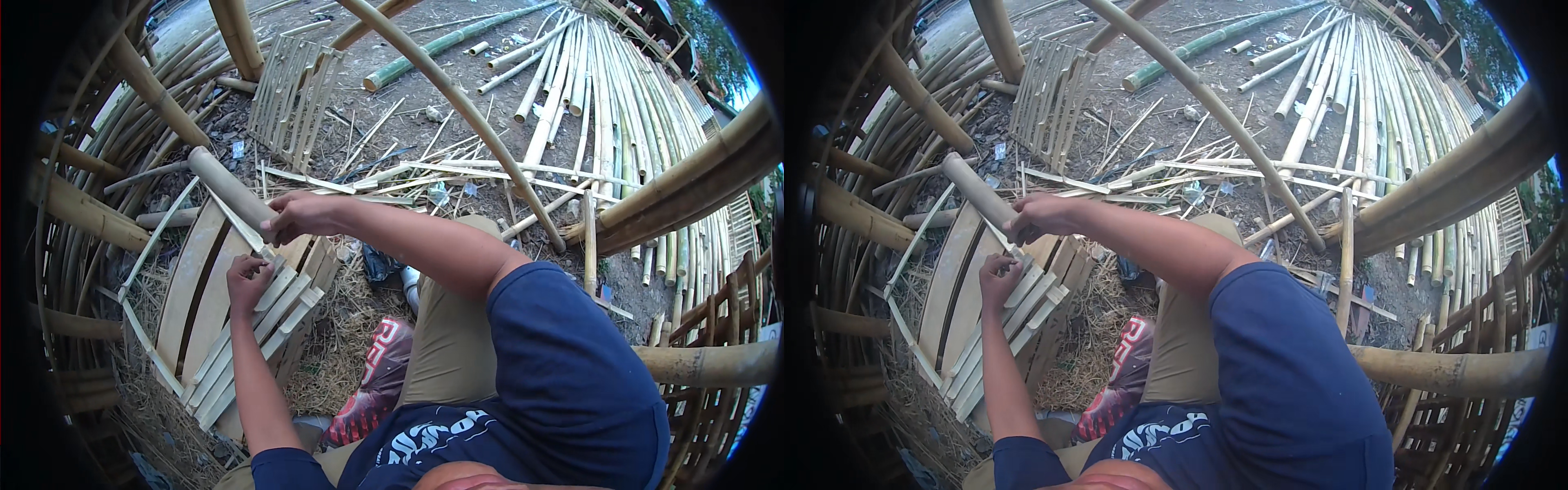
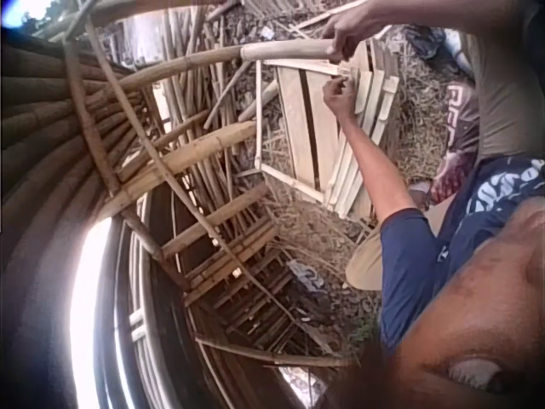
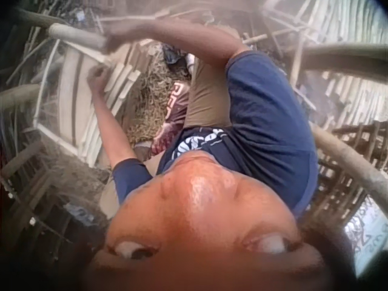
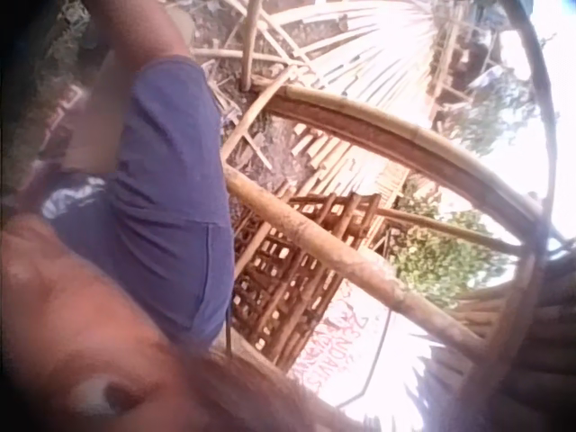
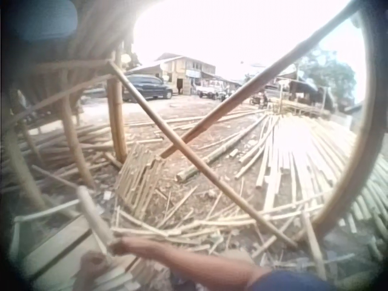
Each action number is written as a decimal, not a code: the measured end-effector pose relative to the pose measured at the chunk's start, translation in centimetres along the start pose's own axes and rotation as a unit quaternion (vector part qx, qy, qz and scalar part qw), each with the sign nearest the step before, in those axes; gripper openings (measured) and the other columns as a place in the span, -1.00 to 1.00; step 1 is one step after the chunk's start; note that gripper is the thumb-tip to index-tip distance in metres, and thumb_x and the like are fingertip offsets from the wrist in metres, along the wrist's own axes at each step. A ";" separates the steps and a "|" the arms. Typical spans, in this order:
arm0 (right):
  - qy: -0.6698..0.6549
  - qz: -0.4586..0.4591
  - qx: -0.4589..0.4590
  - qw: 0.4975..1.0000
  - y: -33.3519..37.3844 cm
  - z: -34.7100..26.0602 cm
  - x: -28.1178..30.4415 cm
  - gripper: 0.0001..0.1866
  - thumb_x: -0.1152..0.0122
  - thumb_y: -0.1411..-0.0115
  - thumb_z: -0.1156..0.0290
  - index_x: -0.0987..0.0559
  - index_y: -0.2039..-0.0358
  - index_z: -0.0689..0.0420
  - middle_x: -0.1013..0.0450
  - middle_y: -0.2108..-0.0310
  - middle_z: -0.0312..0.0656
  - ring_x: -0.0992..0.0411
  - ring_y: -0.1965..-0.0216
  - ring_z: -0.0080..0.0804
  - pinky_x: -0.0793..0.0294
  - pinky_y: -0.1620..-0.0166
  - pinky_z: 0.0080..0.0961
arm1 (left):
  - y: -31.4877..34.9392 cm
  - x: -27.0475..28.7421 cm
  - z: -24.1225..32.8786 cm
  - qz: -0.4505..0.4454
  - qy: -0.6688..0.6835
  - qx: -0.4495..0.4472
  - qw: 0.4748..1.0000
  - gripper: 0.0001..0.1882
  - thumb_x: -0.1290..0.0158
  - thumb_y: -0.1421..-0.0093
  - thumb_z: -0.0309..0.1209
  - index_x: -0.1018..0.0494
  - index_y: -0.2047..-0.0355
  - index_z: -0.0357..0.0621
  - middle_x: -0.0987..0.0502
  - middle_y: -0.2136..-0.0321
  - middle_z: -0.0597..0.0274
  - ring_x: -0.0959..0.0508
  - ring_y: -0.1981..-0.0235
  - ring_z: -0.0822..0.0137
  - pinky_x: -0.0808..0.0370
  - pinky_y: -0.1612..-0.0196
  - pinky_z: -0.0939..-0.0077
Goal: The person fits bamboo slats into a frame and taps them down with a hollow bamboo tube before picking up another bamboo strip.
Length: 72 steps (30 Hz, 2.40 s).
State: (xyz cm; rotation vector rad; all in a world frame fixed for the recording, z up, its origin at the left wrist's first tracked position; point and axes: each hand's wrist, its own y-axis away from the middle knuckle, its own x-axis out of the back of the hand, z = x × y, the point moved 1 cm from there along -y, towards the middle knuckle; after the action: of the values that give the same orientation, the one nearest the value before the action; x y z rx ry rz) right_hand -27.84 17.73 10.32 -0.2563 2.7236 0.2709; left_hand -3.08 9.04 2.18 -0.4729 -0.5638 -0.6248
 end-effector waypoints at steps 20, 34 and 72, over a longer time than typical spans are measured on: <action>0.059 0.248 -0.116 0.960 3.9 2.5 -1.5 -0.60 -0.46 -0.09 0.22 -0.53 0.24 0.23 -0.49 0.52 -0.20 -0.53 0.53 -0.39 -0.55 0.46 -0.39 | 0.3 0.0 -0.8 -0.004 0.019 0.043 0.999 -0.81 -0.45 -0.04 -0.43 -0.66 0.40 -0.21 -0.52 0.58 0.42 -0.39 0.55 0.64 -0.33 0.46 0.63; 0.189 0.110 -0.059 0.974 -0.4 1.8 -2.4 -0.46 -0.40 0.00 0.28 -0.61 0.00 0.28 -0.61 0.21 -0.08 -0.61 0.24 -0.39 -0.59 0.26 -0.39 | 0.3 0.3 -0.2 -0.016 0.047 0.077 0.996 -0.81 -0.46 -0.04 -0.38 -0.72 0.39 -0.20 -0.57 0.57 0.45 -0.40 0.53 0.65 -0.37 0.44 0.63; 0.229 0.152 -0.174 0.946 -1.2 6.2 -2.1 -0.45 -0.38 -0.07 0.37 -0.49 -0.07 0.29 -0.56 0.18 -0.07 -0.60 0.20 -0.34 -0.71 0.19 -0.29 | 0.5 0.7 1.7 -0.019 0.056 0.105 0.993 -0.83 -0.39 -0.07 -0.39 -0.70 0.35 -0.19 -0.73 0.32 0.22 -0.69 0.27 0.41 -0.61 0.10 0.46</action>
State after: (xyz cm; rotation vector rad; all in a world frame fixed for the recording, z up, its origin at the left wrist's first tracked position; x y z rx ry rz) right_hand -23.45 18.26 5.35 0.0179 3.1566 0.8857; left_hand -2.87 10.07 3.80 -0.2278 -0.5265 -0.6155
